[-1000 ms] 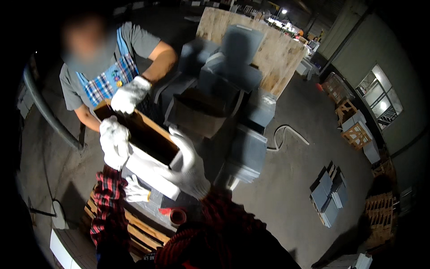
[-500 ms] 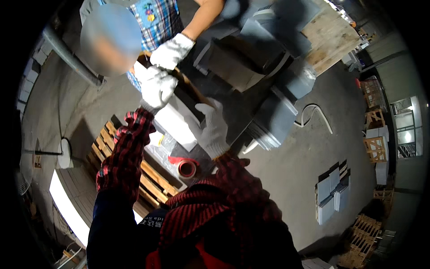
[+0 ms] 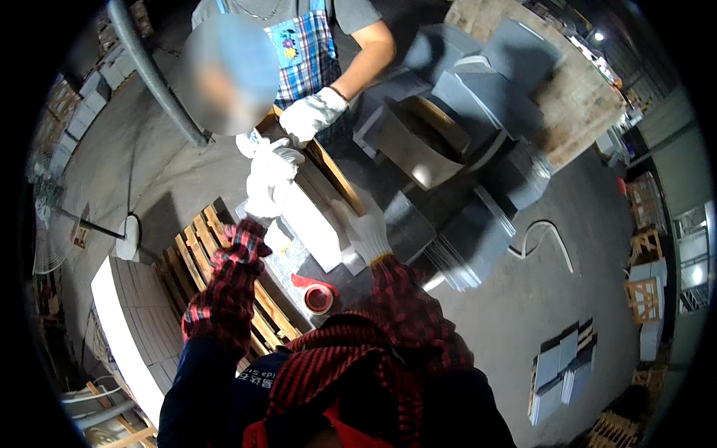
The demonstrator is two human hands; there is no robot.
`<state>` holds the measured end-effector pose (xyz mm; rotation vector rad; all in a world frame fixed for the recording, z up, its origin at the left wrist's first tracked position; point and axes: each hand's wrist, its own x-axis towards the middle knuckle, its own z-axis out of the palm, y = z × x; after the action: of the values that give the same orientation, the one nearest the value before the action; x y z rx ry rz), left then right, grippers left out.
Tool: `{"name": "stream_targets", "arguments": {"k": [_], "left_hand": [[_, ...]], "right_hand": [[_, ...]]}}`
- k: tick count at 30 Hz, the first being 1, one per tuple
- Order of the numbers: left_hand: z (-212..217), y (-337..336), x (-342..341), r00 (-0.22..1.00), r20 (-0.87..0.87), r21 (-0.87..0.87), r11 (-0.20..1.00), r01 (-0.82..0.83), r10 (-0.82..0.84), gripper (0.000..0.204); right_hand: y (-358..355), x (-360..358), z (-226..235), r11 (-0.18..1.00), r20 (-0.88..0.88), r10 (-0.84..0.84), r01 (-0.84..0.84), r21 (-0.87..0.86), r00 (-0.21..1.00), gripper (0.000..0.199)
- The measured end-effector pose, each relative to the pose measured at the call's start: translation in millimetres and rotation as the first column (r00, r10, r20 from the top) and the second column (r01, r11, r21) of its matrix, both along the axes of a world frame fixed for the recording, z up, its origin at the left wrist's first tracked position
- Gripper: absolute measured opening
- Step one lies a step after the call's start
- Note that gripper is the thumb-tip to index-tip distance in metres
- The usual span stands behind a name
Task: The person packs rectangular tiles into cardboard boxes with foam inserts, then seals the boxes using a handheld tape dispenser. They also handle stacks of dark gray tiles, placing them on a work table and into storage stacks.
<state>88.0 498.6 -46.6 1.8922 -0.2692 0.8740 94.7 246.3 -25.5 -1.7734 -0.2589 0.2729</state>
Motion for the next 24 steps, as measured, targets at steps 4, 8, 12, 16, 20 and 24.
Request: {"name": "stream_targets", "arguments": {"k": [4,8,12,16,20,24], "left_hand": [[29.7,-48.9,-36.9,0.935,-0.242,-0.4,0.851,-0.341,0.261,0.063],[18.7,-71.2,-27.6,0.91,-0.382,-0.615,0.69,-0.381,0.162,0.077],[3.5,-79.9,-10.5,0.952,-0.297,-0.702,0.659,-0.268,0.071,0.077],[-27.5,-83.6,6.9,0.87,-0.44,-0.568,0.682,-0.461,0.221,0.08],[-13.8,-99.2,-7.1,0.469,-0.81,-0.069,0.737,-0.672,0.352,0.073],[-33.4,-89.8,-0.1,0.796,-0.597,-0.619,0.572,-0.538,0.102,0.068]], "right_hand": [[-12.4,3.7,-6.0,0.979,0.024,0.132,-0.126,-0.158,0.991,0.049],[-32.4,2.6,-10.6,0.959,0.186,0.252,-0.218,-0.183,0.95,0.054],[-75.7,39.3,-44.5,0.784,0.599,0.62,-0.369,-0.499,0.507,0.045],[-87.7,68.1,-38.2,0.677,0.676,0.696,-0.536,-0.505,0.242,0.051],[-84.3,72.5,26.8,0.538,-0.024,0.835,-0.825,-0.175,0.55,0.071],[-89.8,79.0,-26.2,0.585,0.446,0.784,-0.754,-0.299,0.432,0.076]]}}
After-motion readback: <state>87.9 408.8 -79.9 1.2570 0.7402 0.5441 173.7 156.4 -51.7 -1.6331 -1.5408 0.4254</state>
